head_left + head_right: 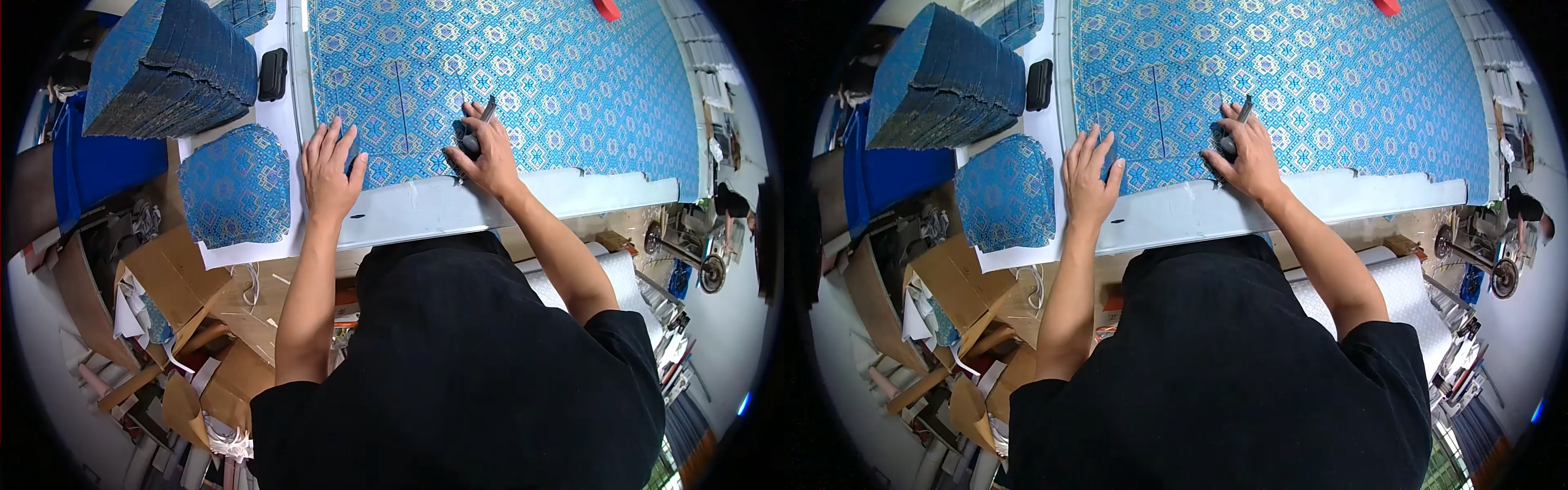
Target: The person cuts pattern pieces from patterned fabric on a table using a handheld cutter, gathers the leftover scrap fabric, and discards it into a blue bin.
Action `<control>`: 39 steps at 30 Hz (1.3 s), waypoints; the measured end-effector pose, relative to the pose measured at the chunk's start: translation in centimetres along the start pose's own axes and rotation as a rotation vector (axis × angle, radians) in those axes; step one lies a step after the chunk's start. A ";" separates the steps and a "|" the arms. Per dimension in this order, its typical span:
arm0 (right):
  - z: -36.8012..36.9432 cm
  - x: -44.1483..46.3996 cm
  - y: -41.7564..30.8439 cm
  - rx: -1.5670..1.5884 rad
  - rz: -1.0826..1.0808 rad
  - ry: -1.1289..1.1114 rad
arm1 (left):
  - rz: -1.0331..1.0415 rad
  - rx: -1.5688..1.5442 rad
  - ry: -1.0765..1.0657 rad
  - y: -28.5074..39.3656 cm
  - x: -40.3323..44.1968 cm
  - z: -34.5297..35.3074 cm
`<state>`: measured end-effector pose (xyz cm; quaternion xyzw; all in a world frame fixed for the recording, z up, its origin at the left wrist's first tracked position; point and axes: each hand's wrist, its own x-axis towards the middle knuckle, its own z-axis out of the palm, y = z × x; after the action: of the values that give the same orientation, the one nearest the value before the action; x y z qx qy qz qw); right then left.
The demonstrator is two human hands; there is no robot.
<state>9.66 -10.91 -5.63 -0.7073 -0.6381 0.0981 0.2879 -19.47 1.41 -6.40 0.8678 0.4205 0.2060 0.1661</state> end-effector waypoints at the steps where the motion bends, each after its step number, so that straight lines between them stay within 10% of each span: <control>1: 0.0 0.0 0.0 -0.003 -0.004 0.004 | -0.001 -0.004 0.003 0.0 0.0 0.0; 39: -0.5 0.0 -0.4 -0.026 -0.032 -0.028 | -0.087 -0.038 -0.104 -0.8 -0.6 -1.8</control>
<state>9.61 -11.02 -5.00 -0.6991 -0.6548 0.0950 0.2711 -21.24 1.61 -5.40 0.8550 0.4445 0.1611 0.2130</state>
